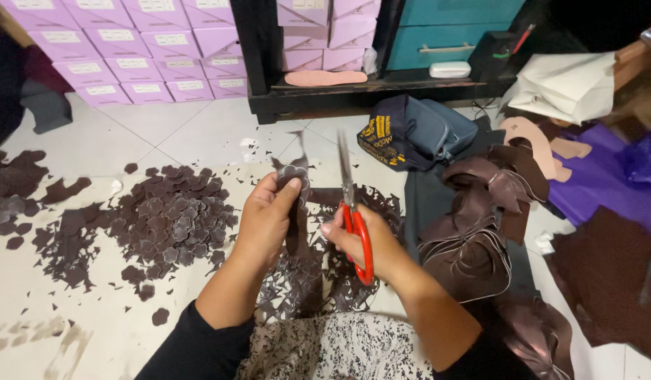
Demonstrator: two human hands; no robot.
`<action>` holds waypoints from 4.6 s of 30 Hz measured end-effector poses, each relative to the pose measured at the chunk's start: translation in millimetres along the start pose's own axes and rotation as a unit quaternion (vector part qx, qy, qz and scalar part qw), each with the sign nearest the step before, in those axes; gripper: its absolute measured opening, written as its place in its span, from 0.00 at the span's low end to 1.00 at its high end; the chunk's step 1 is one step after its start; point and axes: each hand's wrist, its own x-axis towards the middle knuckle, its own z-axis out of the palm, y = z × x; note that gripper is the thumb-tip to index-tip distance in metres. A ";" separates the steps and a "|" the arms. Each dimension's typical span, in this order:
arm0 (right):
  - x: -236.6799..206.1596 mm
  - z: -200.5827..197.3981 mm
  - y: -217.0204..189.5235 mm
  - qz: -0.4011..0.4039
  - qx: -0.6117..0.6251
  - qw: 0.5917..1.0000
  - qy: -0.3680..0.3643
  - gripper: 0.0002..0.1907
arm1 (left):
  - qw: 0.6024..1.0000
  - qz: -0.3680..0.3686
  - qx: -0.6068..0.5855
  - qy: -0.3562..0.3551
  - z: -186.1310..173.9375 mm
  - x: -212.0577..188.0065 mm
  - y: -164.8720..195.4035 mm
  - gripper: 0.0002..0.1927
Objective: The person uses red-handled scissors to cut flower-shaped pieces from a dark brown sheet of material. The cut pieces are dropped onto a growing pile on the floor, while the remaining sheet is repositioned for the next cut.
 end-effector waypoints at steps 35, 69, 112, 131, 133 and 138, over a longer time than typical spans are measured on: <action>-11.4 5.7 -10.6 -0.101 -0.099 0.988 -0.063 0.22 | 0.989 0.099 0.103 0.035 29.2 -31.2 32.4 0.09; -12.8 2.5 -13.4 -0.090 -0.129 0.986 -0.049 0.23 | 0.992 0.050 0.118 0.003 7.1 -20.5 39.6 0.07; -10.1 18.0 -1.5 -0.019 0.063 0.996 -0.059 0.23 | 0.986 0.035 -0.093 0.134 35.7 -25.0 12.5 0.10; -14.8 14.5 -5.2 -0.068 0.039 0.994 -0.075 0.23 | 0.987 0.041 -0.074 0.135 42.6 -38.5 22.9 0.09; -14.3 15.1 -4.3 -0.059 0.046 0.994 -0.075 0.23 | 0.986 0.031 -0.080 0.142 42.6 -37.7 22.2 0.10; -14.6 18.9 -2.8 -0.047 0.072 0.994 -0.073 0.23 | 0.984 0.019 -0.092 0.153 41.0 -35.2 20.8 0.10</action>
